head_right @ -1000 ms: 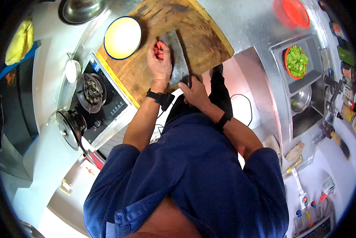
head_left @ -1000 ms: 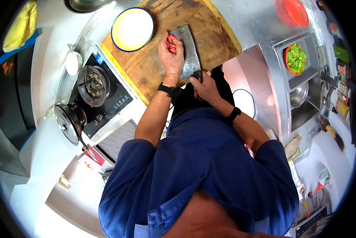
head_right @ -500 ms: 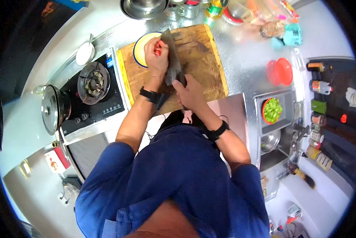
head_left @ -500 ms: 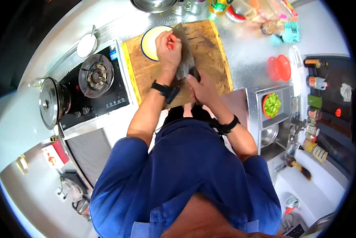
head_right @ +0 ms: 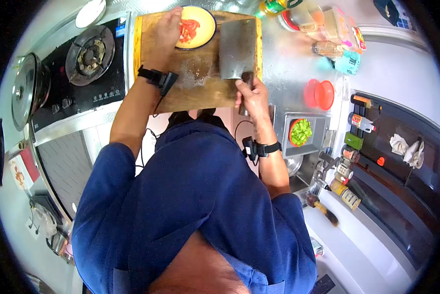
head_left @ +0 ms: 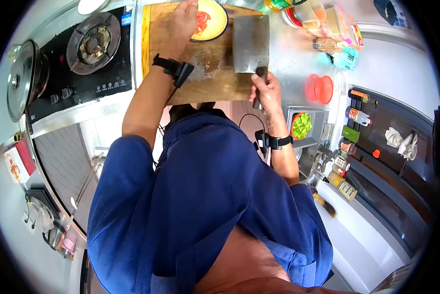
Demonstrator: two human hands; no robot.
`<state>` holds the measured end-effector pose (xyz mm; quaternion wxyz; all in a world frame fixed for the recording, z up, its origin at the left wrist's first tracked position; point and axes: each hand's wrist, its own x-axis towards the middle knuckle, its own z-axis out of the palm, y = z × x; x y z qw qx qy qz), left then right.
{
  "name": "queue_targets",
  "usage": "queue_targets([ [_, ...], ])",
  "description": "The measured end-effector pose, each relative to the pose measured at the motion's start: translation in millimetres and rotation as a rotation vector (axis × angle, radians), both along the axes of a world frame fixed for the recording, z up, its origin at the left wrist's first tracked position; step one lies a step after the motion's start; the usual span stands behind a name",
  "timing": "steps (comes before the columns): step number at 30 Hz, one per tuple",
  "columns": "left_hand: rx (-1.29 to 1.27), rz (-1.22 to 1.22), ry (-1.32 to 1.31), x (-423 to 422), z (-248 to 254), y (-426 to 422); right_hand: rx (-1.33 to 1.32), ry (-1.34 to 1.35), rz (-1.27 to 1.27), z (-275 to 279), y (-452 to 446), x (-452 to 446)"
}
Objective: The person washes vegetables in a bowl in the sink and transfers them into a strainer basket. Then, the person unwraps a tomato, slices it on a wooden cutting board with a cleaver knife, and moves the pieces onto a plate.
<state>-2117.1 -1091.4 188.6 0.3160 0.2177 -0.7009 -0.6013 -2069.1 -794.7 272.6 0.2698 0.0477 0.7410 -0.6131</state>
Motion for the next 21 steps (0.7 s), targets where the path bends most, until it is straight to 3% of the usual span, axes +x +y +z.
queue_targets([
  [1,0.144,-0.057,0.071,10.0,16.3,-1.0,0.022,-0.003,-0.012,-1.0,9.3,3.2],
  [2,0.060,-0.033,0.009,22.9,31.7,-4.2,0.037,-0.009,0.014,-6.3,21.7,6.2],
  [6,0.013,0.041,0.074,65.2,8.1,-7.2,-0.076,-0.107,0.031,-43.5,61.1,30.5],
  [9,-0.127,0.010,-0.051,99.2,-14.0,2.3,-0.158,-0.185,0.034,-72.9,72.7,55.3],
  [11,-0.284,-0.158,-0.453,117.1,-18.3,12.9,-0.170,-0.233,0.008,-86.3,69.8,69.4],
  [15,-0.480,-0.330,-0.457,124.9,-35.0,49.4,-0.274,-0.315,-0.024,-114.6,63.8,89.1],
  [17,-0.863,-0.358,-0.420,129.1,-47.0,67.3,-0.317,-0.350,-0.052,-123.5,63.3,97.4],
  [21,-1.010,-0.413,-0.516,136.0,-58.2,97.8,-0.322,-0.388,-0.039,-136.1,62.5,100.8],
])
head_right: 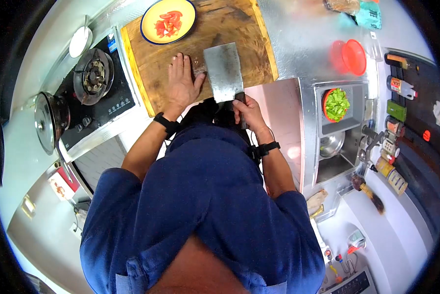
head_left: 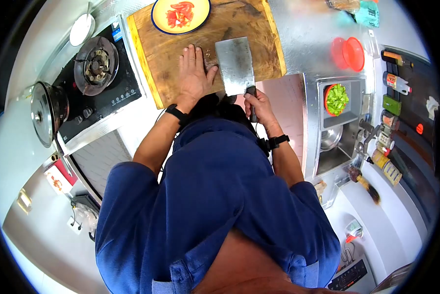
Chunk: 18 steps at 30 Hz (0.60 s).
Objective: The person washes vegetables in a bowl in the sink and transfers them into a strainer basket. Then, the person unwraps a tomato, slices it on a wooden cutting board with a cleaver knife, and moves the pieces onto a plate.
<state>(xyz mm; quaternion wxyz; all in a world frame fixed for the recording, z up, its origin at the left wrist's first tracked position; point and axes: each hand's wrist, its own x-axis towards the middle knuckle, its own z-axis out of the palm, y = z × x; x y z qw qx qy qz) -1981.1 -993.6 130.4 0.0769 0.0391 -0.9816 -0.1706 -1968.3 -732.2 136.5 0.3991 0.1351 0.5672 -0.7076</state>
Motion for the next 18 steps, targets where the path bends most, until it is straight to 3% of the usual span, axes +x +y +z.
queue_targets([
  [8,0.023,0.012,-0.070,2.2,-7.0,28.0,-0.060,-0.003,0.113,-21.4,-36.9,12.0],
  [12,0.070,0.030,-0.037,4.0,-5.8,28.9,-0.059,0.029,0.137,2.2,-38.2,8.0],
  [18,0.147,0.019,0.125,-19.7,72.8,32.2,-0.092,0.168,0.132,72.9,-23.8,-20.4],
])
